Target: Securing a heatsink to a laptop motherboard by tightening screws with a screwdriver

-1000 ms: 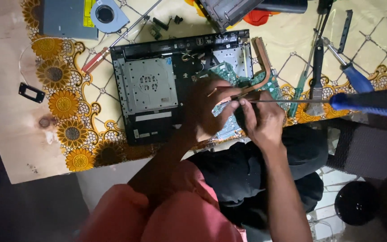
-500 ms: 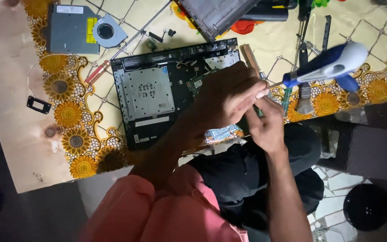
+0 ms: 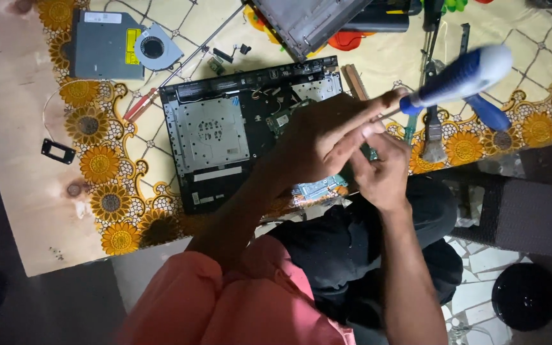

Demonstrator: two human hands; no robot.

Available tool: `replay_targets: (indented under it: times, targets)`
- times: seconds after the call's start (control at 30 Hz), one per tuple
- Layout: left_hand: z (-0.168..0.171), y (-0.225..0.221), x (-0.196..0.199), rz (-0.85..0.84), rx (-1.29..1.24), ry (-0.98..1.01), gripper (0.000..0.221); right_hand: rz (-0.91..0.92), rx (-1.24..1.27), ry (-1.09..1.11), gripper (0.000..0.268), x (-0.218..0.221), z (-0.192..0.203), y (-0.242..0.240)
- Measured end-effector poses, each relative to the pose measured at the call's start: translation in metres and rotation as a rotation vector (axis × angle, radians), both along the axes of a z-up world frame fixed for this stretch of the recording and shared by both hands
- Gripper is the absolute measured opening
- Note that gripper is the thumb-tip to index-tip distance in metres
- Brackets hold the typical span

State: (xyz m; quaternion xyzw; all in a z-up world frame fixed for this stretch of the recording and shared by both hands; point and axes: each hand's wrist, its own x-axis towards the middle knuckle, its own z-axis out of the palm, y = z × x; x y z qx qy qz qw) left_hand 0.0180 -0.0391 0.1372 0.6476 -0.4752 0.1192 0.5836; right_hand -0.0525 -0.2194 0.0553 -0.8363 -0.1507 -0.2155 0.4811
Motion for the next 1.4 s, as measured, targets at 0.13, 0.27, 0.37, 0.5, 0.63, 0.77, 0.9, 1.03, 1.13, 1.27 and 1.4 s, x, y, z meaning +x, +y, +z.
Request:
replay_targets:
  times: [0.13,0.27,0.37,0.5,0.63,0.77,0.9,1.03,1.13,1.27,1.4]
  targets:
    - [-0.026,-0.011,-0.006,0.034,-0.108,0.066,0.028,-0.002,-0.03,-0.047,0.007,0.0,0.005,0.002]
    - [0.005,0.001,0.0,0.03,-0.01,0.094,0.018,0.032,0.0,0.014,0.005,0.0,0.017,0.007]
    - [-0.008,-0.003,0.007,0.025,-0.002,0.056,0.018,0.031,0.024,0.009,0.005,0.0,0.002,0.001]
    - [-0.03,-0.013,-0.002,0.034,0.011,0.045,0.016,0.027,0.003,0.007,0.005,0.003,-0.001,-0.002]
    - [-0.058,-0.02,-0.011,0.101,-0.159,0.09,0.029,0.024,0.05,0.089,0.019,0.003,0.045,-0.001]
    - [-0.023,-0.007,-0.006,0.255,0.083,-0.104,0.018,-0.153,0.351,0.028,0.043,-0.005,0.111,-0.019]
    - [-0.011,-0.005,-0.006,0.221,0.169,-0.14,0.014,0.061,0.291,-0.11,0.04,-0.009,0.17,-0.007]
    - [-0.014,-0.003,-0.007,0.129,0.206,-0.037,0.027,0.087,0.085,-0.14,0.019,-0.001,0.183,0.003]
    - [-0.016,-0.003,-0.006,0.117,0.192,-0.035,0.031,0.04,0.2,-0.102,0.027,0.0,0.173,0.008]
    - [-0.014,-0.004,-0.005,0.129,0.177,-0.059,0.021,0.26,0.389,0.031,0.046,0.001,0.154,-0.02]
    - [-0.019,-0.002,-0.001,0.156,0.269,-0.047,0.02,0.055,0.15,0.018,0.038,-0.004,0.178,-0.001]
